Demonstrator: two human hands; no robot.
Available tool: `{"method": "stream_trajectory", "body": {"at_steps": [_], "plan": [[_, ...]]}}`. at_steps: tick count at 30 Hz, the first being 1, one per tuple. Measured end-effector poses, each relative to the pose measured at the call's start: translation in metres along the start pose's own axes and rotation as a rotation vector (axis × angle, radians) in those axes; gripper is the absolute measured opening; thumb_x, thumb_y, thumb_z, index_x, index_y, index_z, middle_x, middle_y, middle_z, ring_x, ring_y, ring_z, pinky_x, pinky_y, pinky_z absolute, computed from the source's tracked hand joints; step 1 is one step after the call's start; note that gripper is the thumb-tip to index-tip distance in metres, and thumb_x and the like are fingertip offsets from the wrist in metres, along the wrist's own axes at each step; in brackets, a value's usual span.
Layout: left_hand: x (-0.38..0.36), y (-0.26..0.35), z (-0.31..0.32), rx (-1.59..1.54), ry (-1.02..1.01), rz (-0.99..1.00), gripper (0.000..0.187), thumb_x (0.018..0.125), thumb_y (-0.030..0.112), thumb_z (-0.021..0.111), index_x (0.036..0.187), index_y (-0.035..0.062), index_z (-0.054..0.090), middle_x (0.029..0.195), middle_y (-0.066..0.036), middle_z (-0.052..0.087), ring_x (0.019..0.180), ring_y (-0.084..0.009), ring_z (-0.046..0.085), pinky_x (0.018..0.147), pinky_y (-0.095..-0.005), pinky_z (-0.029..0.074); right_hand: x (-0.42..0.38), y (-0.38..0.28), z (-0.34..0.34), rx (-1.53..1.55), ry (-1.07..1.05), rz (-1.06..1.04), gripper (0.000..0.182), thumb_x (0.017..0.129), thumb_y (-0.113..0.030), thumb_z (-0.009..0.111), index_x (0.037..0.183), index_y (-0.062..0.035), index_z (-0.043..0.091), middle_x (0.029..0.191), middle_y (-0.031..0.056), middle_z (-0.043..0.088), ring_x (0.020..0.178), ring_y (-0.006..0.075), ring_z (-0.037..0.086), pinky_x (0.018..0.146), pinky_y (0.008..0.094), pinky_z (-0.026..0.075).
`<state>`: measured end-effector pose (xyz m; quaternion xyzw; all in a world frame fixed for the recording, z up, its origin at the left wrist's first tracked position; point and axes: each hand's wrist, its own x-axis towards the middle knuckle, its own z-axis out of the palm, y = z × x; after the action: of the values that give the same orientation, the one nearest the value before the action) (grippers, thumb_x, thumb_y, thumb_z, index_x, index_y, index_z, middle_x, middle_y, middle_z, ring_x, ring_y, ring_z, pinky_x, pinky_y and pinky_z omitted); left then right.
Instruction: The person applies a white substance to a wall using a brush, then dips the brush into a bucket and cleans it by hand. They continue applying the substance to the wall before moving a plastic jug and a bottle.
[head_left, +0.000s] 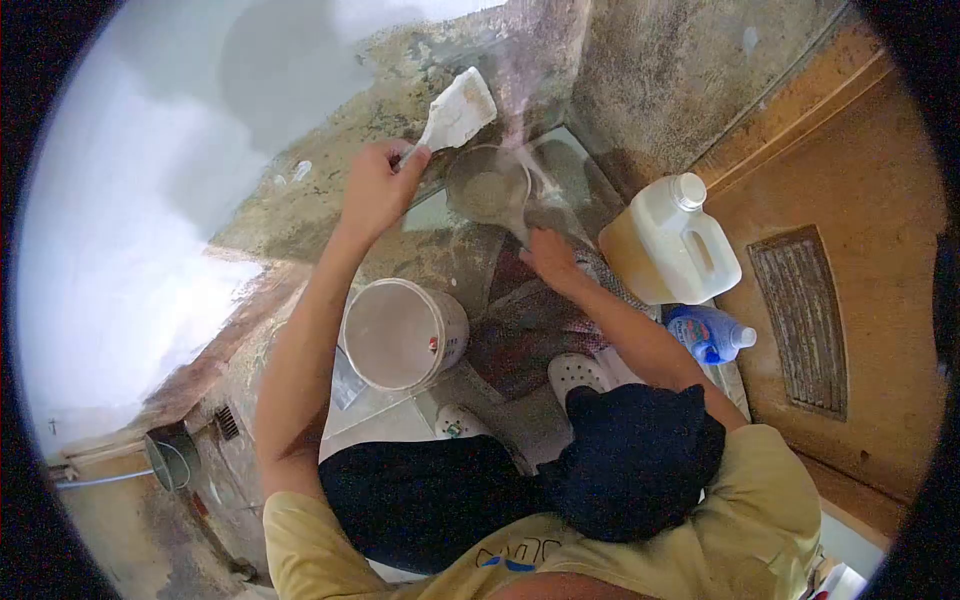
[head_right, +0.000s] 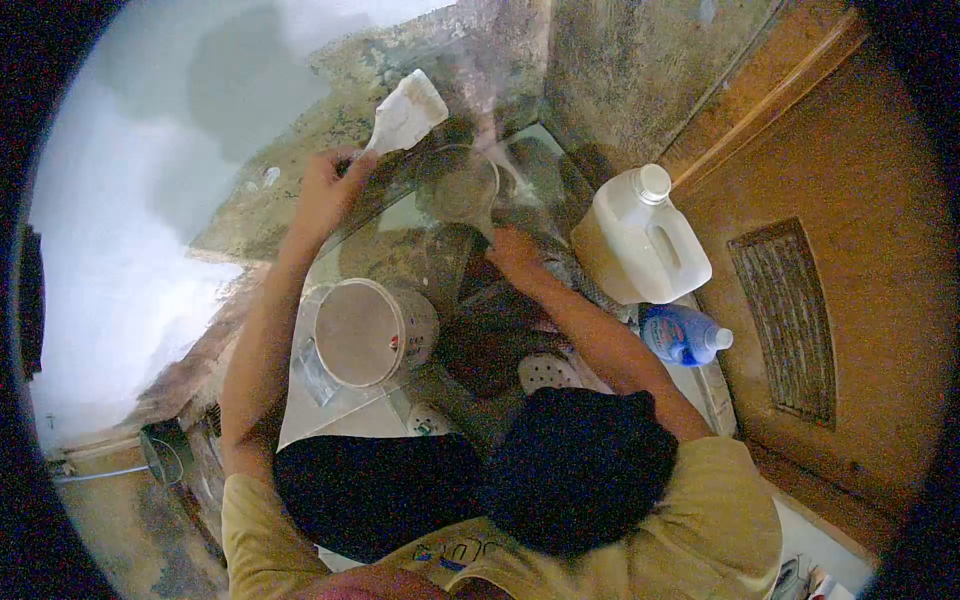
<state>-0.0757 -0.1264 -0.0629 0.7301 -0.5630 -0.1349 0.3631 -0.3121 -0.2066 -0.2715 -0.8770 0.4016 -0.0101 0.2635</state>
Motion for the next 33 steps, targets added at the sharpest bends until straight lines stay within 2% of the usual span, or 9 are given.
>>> {"method": "stream_trajectory", "body": {"at_steps": [4,7,10,13,16,18,28,31,33], "plan": [[-0.005,-0.006,0.002,-0.028,0.025,-0.001,0.040,0.091,0.031,0.060,0.071,-0.0034,0.058,0.053,-0.010,0.046,0.051,-0.0191,0.041,0.051,-0.0387,0.035,-0.040,0.022,-0.013,-0.046,-0.082,0.016,0.042,0.086,-0.033,0.066,0.104,0.0048,0.061,0.101,0.0267,0.063,0.095,0.0431,0.063,0.082,0.0503,0.051],[0.000,-0.012,0.009,-0.111,0.001,-0.058,0.039,0.092,0.030,0.060,0.071,-0.0037,0.057,0.054,-0.010,0.046,0.052,-0.0181,0.041,0.052,-0.0378,0.034,-0.100,0.042,-0.028,-0.081,0.122,-0.056,0.044,0.083,-0.033,0.067,0.110,0.0015,0.059,0.115,0.0225,0.058,0.098,0.0393,0.062,0.076,0.0488,0.055],[0.013,-0.016,0.026,-0.155,-0.073,-0.070,0.038,0.092,0.029,0.060,0.073,-0.0044,0.057,0.055,-0.011,0.044,0.053,-0.0178,0.040,0.052,-0.0367,0.034,-0.158,0.054,-0.059,-0.132,-0.020,-0.058,0.045,0.085,-0.035,0.065,0.111,0.0013,0.056,0.112,0.0210,0.057,0.097,0.0387,0.062,0.075,0.0472,0.055],[0.027,-0.013,0.040,-0.113,-0.077,0.141,0.036,0.092,0.028,0.060,0.076,-0.0048,0.059,0.057,-0.013,0.044,0.054,-0.0179,0.041,0.053,-0.0363,0.035,-0.203,0.070,-0.067,-0.156,0.026,-0.152,0.044,0.086,-0.035,0.064,0.111,0.0001,0.055,0.107,0.0198,0.055,0.093,0.0383,0.063,0.073,0.0469,0.055],[0.039,-0.008,0.059,-0.113,-0.095,0.180,0.035,0.091,0.028,0.060,0.078,-0.0051,0.060,0.058,-0.016,0.047,0.054,-0.0199,0.044,0.054,-0.0375,0.037,-0.237,0.076,-0.069,-0.086,-0.063,-0.041,0.043,0.086,-0.034,0.063,0.112,-0.0016,0.053,0.104,0.0192,0.055,0.090,0.0384,0.063,0.073,0.0482,0.055],[0.042,-0.007,0.068,-0.151,-0.122,0.192,0.034,0.090,0.027,0.060,0.079,-0.0048,0.062,0.060,-0.018,0.051,0.054,-0.0231,0.048,0.055,-0.0389,0.038,-0.256,0.087,-0.069,-0.132,-0.215,0.061,0.046,0.080,-0.031,0.071,0.111,-0.0018,0.053,0.101,0.0163,0.053,0.092,0.0365,0.061,0.073,0.0454,0.053],[0.034,0.001,0.054,-0.113,-0.153,0.110,0.032,0.089,0.027,0.060,0.085,-0.0043,0.066,0.065,-0.020,0.058,0.057,-0.0299,0.056,0.057,-0.0392,0.043,-0.314,0.125,-0.074,-0.112,-0.264,-0.009,0.039,0.084,-0.026,0.068,0.112,-0.0038,0.053,0.100,0.0146,0.053,0.086,0.0353,0.061,0.070,0.0442,0.052],[0.018,-0.011,0.042,-0.164,-0.149,0.060,0.032,0.088,0.027,0.060,0.084,-0.0048,0.066,0.064,-0.021,0.059,0.057,-0.0297,0.057,0.057,-0.0390,0.044,-0.321,0.102,-0.074,-0.007,-0.312,0.231,0.037,0.084,-0.021,0.066,0.114,-0.0015,0.056,0.107,0.0201,0.057,0.097,0.0388,0.062,0.077,0.0471,0.052],[0.011,-0.015,0.033,-0.202,-0.177,-0.056,0.037,0.092,0.034,0.060,0.085,-0.0018,0.069,0.063,-0.009,0.060,0.059,-0.0165,0.055,0.057,-0.0349,0.043,-0.333,0.104,-0.064,0.038,-0.241,0.207,0.035,0.085,-0.020,0.065,0.113,-0.0013,0.056,0.106,0.0202,0.058,0.097,0.0390,0.062,0.078,0.0463,0.052]]}}
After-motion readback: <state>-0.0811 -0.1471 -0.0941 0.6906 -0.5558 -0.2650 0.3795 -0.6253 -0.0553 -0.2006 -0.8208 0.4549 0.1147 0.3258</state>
